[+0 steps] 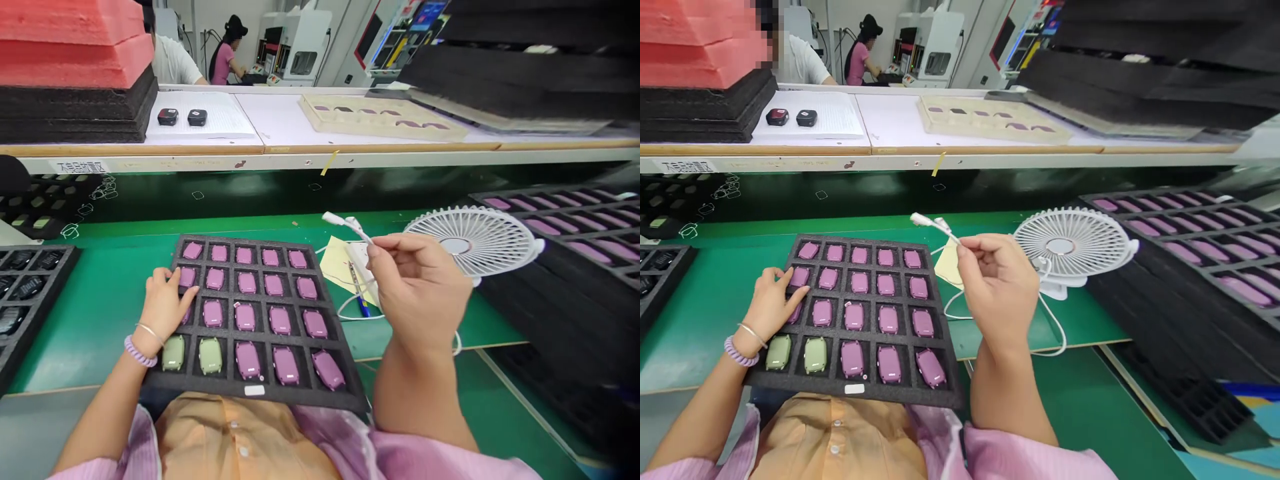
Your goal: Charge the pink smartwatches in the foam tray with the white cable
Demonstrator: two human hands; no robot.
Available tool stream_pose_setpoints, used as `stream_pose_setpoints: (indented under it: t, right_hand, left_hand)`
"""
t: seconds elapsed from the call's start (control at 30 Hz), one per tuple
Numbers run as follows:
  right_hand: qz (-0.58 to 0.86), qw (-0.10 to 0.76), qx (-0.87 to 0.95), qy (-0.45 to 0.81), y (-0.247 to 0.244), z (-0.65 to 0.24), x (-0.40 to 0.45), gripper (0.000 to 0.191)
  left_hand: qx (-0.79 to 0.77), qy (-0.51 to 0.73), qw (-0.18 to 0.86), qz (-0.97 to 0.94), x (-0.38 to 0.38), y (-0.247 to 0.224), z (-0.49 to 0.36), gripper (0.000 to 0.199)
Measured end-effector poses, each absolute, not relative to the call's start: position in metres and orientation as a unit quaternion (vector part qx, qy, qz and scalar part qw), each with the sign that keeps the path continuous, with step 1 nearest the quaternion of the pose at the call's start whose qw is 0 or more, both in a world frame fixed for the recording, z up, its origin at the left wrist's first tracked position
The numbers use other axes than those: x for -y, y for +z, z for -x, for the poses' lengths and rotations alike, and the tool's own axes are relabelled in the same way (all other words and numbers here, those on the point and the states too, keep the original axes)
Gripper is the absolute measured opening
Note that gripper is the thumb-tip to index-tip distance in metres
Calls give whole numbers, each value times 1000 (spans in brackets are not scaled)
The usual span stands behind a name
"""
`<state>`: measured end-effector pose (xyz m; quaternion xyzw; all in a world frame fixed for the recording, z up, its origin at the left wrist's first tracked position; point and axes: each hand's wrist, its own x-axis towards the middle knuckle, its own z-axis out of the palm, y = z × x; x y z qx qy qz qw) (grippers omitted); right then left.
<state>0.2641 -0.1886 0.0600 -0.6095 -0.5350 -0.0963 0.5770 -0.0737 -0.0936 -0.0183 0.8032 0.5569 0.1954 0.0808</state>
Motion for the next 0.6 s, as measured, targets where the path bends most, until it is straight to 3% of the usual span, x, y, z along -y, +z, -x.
stream_pose_setpoints:
  t: [0.07,0.1,0.17,0.2,0.3,0.5,0.6]
  right_hand:
    - [551,535,621,-157,81,-236,194,3]
    - [532,505,662,-155,87,-223,196,9]
    - [491,456,733,-118,89,-202,198,16]
    - [472,441,758,-86,86,-195,199,18]
    - [432,444,785,30,67,-181,200,22]
    - [433,422,667,436,35,-178,196,11]
    - [456,392,630,491,29,-177,192,19]
  left_hand:
    - [-534,246,78,-805,103,4,59,65]
    - [-490,287,99,-817,110,16,52,68]
    - [-366,340,209,-841,124,38,42,68]
    - [-324,351,267,-837,130,47,39,56]
    - [-299,355,354,-812,144,56,37,23]
    - [-277,259,436,-816,152,41,52,23]
    - [-328,281,416,-800,152,39,57,20]
